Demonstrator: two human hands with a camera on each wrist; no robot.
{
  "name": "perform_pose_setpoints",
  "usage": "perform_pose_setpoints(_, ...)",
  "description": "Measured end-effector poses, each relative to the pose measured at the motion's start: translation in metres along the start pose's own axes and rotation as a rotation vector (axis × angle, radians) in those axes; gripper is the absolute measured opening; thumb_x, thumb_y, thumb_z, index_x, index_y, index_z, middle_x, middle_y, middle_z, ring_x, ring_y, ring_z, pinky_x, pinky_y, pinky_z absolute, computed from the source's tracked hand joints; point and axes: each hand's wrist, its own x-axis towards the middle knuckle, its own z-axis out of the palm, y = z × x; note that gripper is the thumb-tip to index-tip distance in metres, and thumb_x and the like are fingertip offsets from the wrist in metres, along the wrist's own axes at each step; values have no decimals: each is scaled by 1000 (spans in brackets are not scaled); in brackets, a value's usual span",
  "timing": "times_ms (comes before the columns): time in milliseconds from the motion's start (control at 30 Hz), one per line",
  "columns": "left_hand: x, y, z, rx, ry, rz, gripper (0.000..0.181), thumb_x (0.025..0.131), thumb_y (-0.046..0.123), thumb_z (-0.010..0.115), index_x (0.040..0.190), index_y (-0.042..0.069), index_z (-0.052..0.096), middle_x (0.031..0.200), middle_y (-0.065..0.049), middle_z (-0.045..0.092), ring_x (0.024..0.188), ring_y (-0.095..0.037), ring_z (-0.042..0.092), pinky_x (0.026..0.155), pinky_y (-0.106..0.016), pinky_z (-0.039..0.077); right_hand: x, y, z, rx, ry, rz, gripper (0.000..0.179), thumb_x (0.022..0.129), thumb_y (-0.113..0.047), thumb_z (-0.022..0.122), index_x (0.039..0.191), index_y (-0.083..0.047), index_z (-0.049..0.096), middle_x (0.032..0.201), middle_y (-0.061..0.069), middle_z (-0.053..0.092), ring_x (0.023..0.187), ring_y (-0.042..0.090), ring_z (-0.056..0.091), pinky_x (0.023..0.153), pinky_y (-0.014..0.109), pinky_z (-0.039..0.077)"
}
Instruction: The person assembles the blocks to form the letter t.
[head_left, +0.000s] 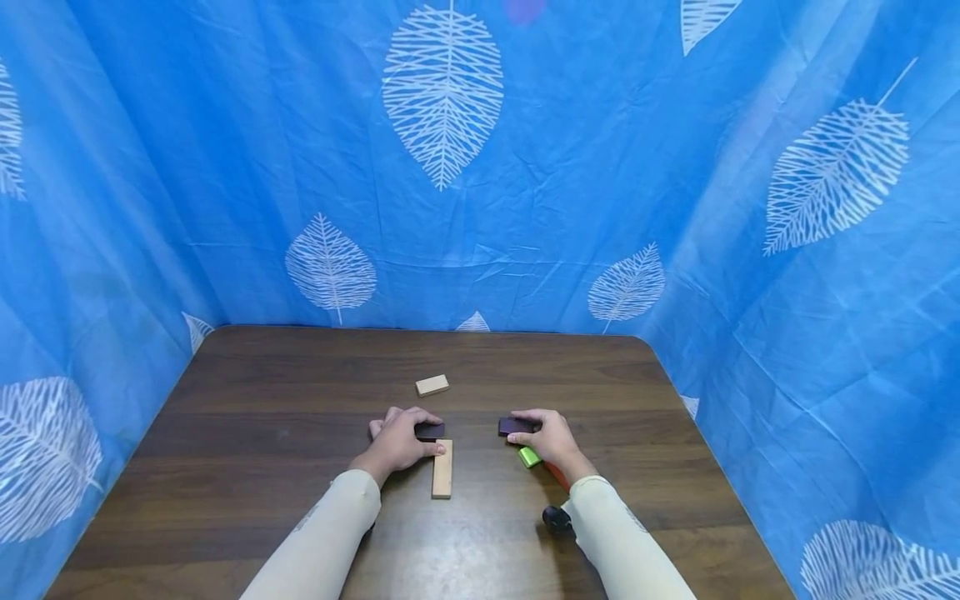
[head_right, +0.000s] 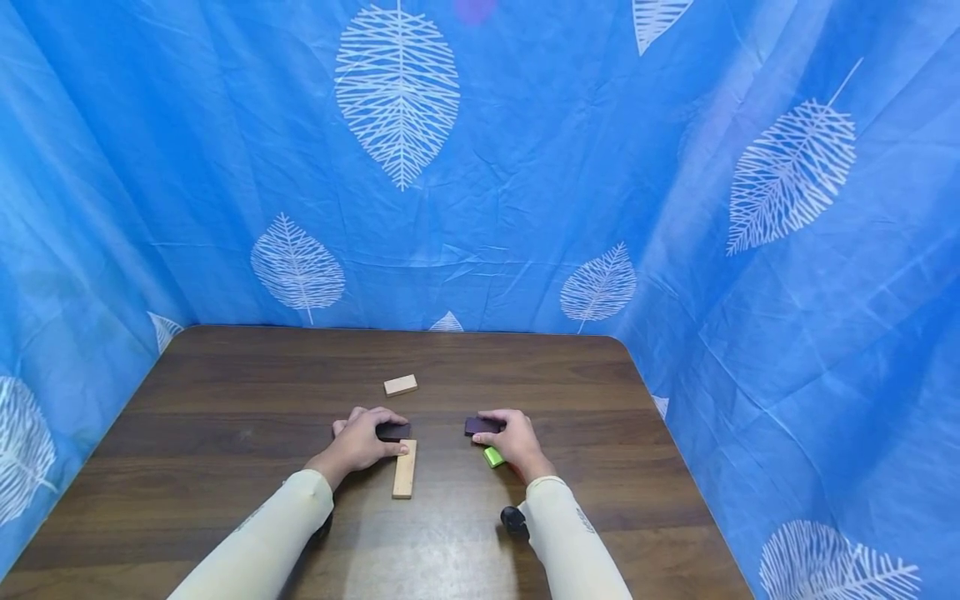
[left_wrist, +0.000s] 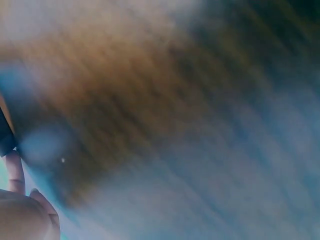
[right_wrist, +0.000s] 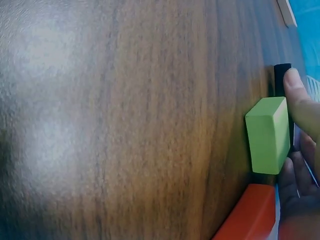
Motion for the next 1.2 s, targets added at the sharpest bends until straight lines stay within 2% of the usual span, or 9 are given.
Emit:
perform_pose_setpoints(100,0,1,1,-3,-2,-9,46,77,39,88,119,27,73,129,4,64,114,-25,46,92,-58,20,-1,-1,-1,-29,0,-28,41,80,-19,87,119,-15,76,124,14,67,114,33,61,92,48,49)
perform_pose_setpoints(267,0,1,2,-12,-11,-41,46,78,40,87,121,29,73,131,3,63,114,-25,44,91,-56,19,0,-3,-2,-95,8,-75,34,81,-16,86,113,-11,78,117,12,70,112,33,62,94,48,47)
perform_pose_setpoints(467,-1,0,3,-15,-9,-53,47,78,40,87,121,29,72,132,3,62,115,-25,43,93,-57,19,1,-10,-1,-96,38,-76,31,80,-15,87,110,-12,79,113,9,71,112,32,62,96,47,46)
perform_pose_setpoints(567,-1,-1,2,-15,-8,-53,46,78,40,87,121,29,72,133,3,62,116,-25,44,93,-57,18,2,-16,1,-99,47,-131,32,78,-15,88,109,-11,80,110,7,72,109,31,64,95,48,47)
perform_pose_setpoints(700,-1,0,1,-20,-6,-66,46,79,39,86,121,28,73,132,3,62,116,-25,44,93,-57,18,4,-27,11,-111,36,-218,32,78,-17,88,109,-11,80,106,5,73,106,30,66,94,47,48)
perform_pose_setpoints(900,-2,1,1,3,-16,-72,47,79,41,86,123,29,72,134,3,62,117,-25,44,95,-58,20,4,-42,32,-93,6,-293,29,78,-16,88,106,-10,81,102,3,73,103,27,66,93,44,49)
perform_pose_setpoints(1200,-1,-1,0,3,-3,-30,47,78,42,86,121,27,73,130,3,64,117,-26,45,94,-58,21,2,-54,55,-73,14,-380,27,78,-15,88,103,-6,81,98,3,73,98,24,68,90,41,51)
